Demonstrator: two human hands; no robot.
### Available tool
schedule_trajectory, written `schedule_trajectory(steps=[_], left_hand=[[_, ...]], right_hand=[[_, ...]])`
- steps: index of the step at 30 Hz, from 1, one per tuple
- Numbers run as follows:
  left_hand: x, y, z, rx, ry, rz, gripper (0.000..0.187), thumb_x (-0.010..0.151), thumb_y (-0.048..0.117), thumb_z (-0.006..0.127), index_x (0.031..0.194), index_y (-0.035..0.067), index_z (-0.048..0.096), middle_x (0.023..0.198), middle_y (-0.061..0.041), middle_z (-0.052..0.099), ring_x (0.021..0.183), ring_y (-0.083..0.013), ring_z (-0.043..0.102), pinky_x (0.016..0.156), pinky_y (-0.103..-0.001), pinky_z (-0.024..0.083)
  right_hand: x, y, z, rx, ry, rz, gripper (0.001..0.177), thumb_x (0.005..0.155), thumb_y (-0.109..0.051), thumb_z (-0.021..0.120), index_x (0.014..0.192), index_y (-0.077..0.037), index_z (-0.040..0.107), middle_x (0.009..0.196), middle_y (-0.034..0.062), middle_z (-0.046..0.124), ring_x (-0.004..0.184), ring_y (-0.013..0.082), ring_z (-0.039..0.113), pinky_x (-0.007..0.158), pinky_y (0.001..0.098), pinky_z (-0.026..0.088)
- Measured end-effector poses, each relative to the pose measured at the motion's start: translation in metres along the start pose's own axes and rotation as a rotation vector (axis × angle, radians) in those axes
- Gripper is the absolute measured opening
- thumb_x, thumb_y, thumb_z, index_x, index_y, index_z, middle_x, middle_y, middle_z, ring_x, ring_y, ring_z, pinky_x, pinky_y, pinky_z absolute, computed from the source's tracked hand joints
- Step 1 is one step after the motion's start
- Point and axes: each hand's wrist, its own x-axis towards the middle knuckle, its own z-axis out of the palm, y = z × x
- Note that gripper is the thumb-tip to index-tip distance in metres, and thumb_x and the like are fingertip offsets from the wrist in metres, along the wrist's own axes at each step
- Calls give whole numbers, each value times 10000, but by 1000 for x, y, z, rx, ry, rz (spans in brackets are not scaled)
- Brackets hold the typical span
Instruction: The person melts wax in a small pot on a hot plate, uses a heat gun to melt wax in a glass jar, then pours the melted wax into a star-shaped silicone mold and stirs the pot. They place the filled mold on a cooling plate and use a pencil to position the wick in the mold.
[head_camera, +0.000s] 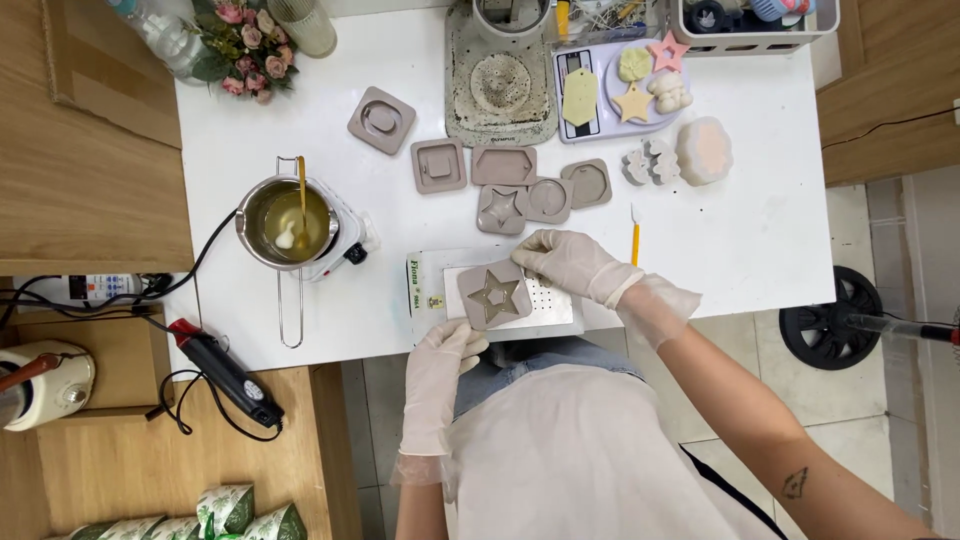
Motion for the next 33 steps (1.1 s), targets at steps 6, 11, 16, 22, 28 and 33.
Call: schedule_trajectory(steps=[6, 11, 16, 22, 28, 33], left_hand=[[8, 2, -3, -49, -36, -12, 323, 962, 234, 629, 1189, 13, 693, 999, -84, 777, 865, -132, 746, 749, -240, 548], [14, 9, -11, 84, -101, 25, 337, 972, 280, 614, 1162, 26, 728, 938, -61, 787, 824, -116, 719, 745, -248, 522], [12, 19, -8, 217, -111, 31, 335, 949, 307, 633, 1135, 51, 741, 899, -14, 779, 802, -106, 708, 737, -264, 504], [13, 35, -5, 362, -59, 48, 309, 939, 311, 661, 1084, 61, 768, 855, -6, 754, 747, -99, 621, 718, -258, 487], [28, 34, -12, 290, -172, 17, 252, 931, 244, 670, 1053, 47, 768, 847, -1, 761, 710, -72, 658, 685, -240, 464], [38, 27, -13, 280, -214, 57, 239, 913, 213, 704, 1073, 52, 780, 859, 0, 774, 663, -73, 624, 664, -218, 462]], right_hand=[[-4, -2, 3, 58, 34, 16, 342, 927, -344, 697, 1073, -41, 756, 850, 31, 749, 718, 93, 670, 702, 255, 561], [-19, 4, 12, 126, 85, 65, 334, 929, -333, 696, 1086, -42, 748, 866, 21, 755, 742, 92, 691, 709, 240, 565], [-28, 10, 21, 169, 156, 135, 324, 933, -327, 696, 1087, -47, 751, 857, 27, 759, 748, 88, 690, 697, 230, 561], [-28, 11, 28, 242, 162, 182, 299, 936, -318, 683, 1067, -62, 763, 838, 10, 749, 708, 68, 666, 634, 222, 530], [-23, 18, 29, 289, 151, 236, 282, 927, -307, 707, 1088, -87, 779, 754, 7, 677, 591, 85, 528, 527, 239, 421], [-16, 25, 28, 320, 152, 149, 264, 907, -254, 736, 1059, -42, 774, 827, 8, 732, 662, 64, 645, 577, 228, 501]])
